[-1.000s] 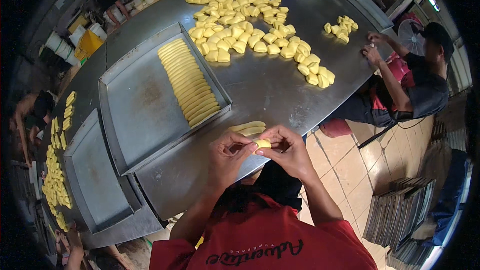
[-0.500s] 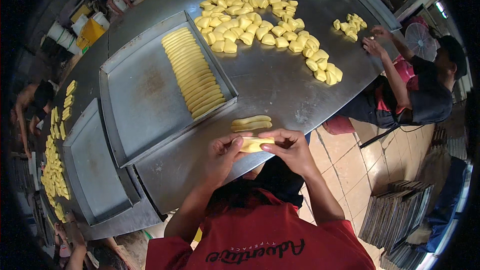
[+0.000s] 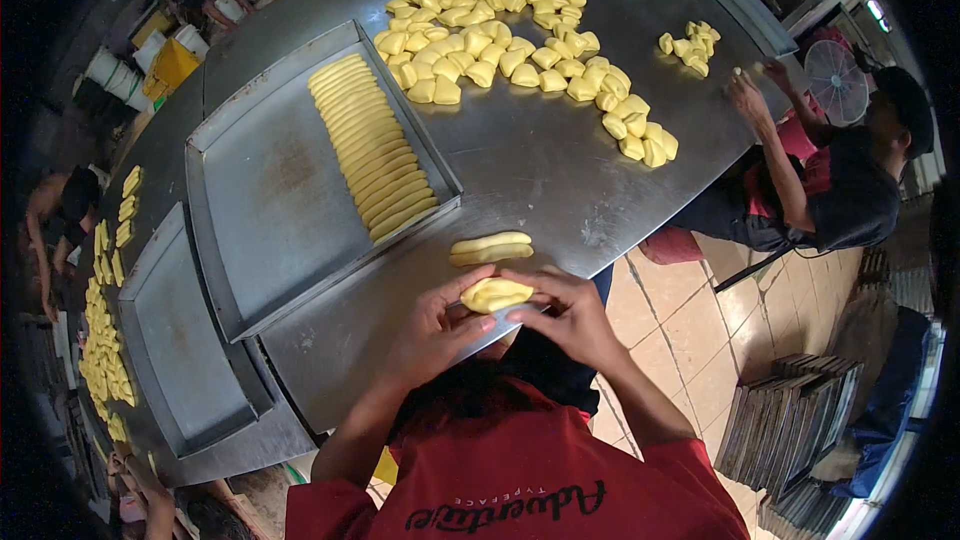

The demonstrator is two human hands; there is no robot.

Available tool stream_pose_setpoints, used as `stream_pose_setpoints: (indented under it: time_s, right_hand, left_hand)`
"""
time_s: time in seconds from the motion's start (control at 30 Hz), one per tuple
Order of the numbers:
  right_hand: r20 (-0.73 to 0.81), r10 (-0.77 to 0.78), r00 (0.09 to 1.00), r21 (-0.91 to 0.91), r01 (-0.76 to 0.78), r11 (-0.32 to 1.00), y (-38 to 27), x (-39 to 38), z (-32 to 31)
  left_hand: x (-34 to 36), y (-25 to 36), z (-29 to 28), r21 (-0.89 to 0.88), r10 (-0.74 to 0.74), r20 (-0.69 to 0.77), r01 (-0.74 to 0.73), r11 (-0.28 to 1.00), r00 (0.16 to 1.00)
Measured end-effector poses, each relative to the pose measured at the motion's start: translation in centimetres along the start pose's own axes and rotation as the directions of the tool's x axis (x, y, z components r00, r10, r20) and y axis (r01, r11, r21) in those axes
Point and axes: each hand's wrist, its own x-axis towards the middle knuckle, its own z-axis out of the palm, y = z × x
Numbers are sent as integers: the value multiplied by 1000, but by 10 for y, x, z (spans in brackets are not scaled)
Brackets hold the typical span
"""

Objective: The person shapes dough pieces by hand into elongated rolls on a metal table and arranges them into a baking tray.

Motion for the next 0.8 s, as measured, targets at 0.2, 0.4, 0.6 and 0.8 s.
stream_pose_setpoints:
  time_s: [0.2,0.4,0.6,0.8]
  right_hand:
    - [-6,-364,931,-414,329,849,29,-5,7]
    - [-132,11,991,129,6,992,6,10,7]
    - [148,-39,988,-236,74,969,12,12,-23]
    - [224,-127,966,-235,180,955,2,27,-24]
  left_hand:
    - [1,3,16,527,69,-201,49,848,977]
    - [-6,-13,13,696,369,-80,-213,686,926]
    - [3,7,3,653,110,-127,-1,757,986]
    - [15,10,-7,712,101,8,-76,698,995]
